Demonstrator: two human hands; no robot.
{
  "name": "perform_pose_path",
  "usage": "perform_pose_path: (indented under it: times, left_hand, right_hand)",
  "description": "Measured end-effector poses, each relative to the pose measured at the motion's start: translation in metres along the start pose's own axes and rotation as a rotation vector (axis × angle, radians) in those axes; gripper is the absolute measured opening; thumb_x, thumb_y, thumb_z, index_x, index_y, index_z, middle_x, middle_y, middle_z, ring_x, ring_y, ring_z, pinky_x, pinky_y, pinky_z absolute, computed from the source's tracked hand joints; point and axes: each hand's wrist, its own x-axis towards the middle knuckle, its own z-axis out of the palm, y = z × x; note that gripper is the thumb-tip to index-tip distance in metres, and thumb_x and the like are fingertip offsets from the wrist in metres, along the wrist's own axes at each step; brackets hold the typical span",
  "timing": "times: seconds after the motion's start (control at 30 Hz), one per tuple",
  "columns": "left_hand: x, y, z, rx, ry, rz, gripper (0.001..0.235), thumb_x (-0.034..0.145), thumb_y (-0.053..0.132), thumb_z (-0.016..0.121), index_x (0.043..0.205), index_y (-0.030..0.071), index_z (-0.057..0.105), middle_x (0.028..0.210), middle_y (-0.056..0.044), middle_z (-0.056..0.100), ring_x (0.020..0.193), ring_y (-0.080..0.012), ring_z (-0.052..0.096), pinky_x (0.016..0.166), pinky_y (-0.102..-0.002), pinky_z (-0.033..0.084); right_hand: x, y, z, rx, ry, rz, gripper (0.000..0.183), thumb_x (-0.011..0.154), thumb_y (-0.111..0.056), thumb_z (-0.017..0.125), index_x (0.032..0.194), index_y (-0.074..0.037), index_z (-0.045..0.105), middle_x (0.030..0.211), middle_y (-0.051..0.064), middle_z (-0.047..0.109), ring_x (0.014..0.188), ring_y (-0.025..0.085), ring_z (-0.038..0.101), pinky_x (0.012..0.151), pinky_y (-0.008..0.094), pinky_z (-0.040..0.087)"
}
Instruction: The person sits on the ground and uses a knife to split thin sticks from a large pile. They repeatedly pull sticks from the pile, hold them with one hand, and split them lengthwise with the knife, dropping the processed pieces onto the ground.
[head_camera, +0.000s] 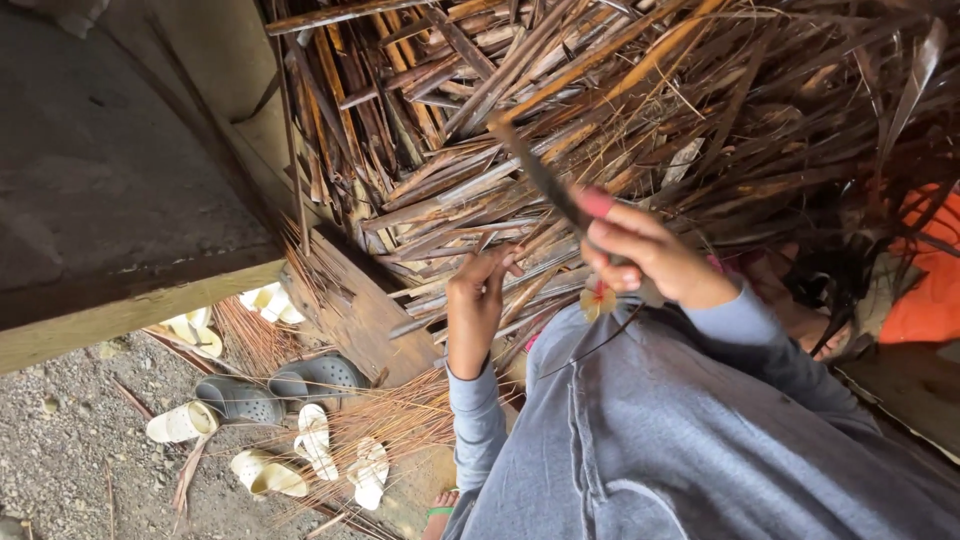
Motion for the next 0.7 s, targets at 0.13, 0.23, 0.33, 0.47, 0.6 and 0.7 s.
perform_pose_path:
  times: [0.13,0.23,0.33,0.47,0.6,0.7]
  left_hand:
    - [-0.008,-0.015,-0.011,0.008,-0.019,-0.079,0.019,0.1,0.003,0.062,0.108,0.01,0.078,0.069,-0.009,0.074,0.063,-0.0189,0.055,0.069,-0.032,0.049]
    - [-0.012,-0.012,-0.013,-0.012,-0.045,-0.114,0.018,0.101,0.004,0.062,0.108,0.009,0.077,0.066,-0.009,0.072,0.06,-0.0169,0.052,0.065,-0.032,0.047]
    - [-0.01,-0.007,-0.008,-0.042,-0.05,-0.137,0.018,0.103,0.005,0.059,0.108,0.008,0.077,0.063,-0.008,0.07,0.057,-0.0148,0.049,0.062,-0.031,0.046]
    - [-0.003,0.004,0.002,-0.062,-0.045,-0.101,0.019,0.102,0.003,0.059,0.108,0.008,0.076,0.061,-0.008,0.068,0.055,-0.0169,0.054,0.065,-0.031,0.048]
    - [-0.003,-0.009,0.004,-0.026,-0.052,-0.071,0.02,0.101,0.001,0.059,0.108,0.007,0.076,0.063,-0.01,0.069,0.057,-0.0211,0.057,0.068,-0.034,0.05]
    - [-0.009,-0.018,-0.002,0.003,-0.025,-0.015,0.022,0.1,-0.004,0.056,0.107,0.004,0.075,0.065,-0.011,0.066,0.062,-0.0247,0.06,0.071,-0.036,0.052]
  right_hand:
    - [-0.008,-0.027,-0.021,0.043,0.156,-0.162,0.062,0.107,-0.023,0.05,0.162,-0.01,0.024,0.074,0.007,0.05,0.043,0.003,0.044,0.032,0.019,0.041]
    - [-0.011,-0.032,-0.028,0.054,0.172,-0.192,0.062,0.108,-0.022,0.048,0.164,-0.015,0.023,0.075,0.007,0.046,0.044,0.004,0.042,0.033,0.018,0.04]
    - [-0.011,-0.026,-0.019,0.052,0.131,-0.189,0.06,0.107,-0.02,0.048,0.163,-0.018,0.026,0.075,0.008,0.047,0.043,0.004,0.042,0.032,0.018,0.041]
    - [-0.008,0.01,0.004,-0.022,-0.056,-0.034,0.063,0.106,-0.025,0.049,0.163,-0.014,0.025,0.071,0.0,0.051,0.041,0.0,0.041,0.029,0.017,0.04]
    - [-0.002,0.017,0.006,-0.018,-0.076,0.028,0.059,0.107,-0.021,0.046,0.161,-0.006,0.027,0.071,0.0,0.053,0.044,0.001,0.044,0.032,0.017,0.042]
    - [-0.003,0.013,-0.005,0.056,-0.016,-0.018,0.063,0.108,-0.025,0.048,0.161,-0.004,0.022,0.073,0.001,0.055,0.044,0.0,0.045,0.033,0.017,0.042]
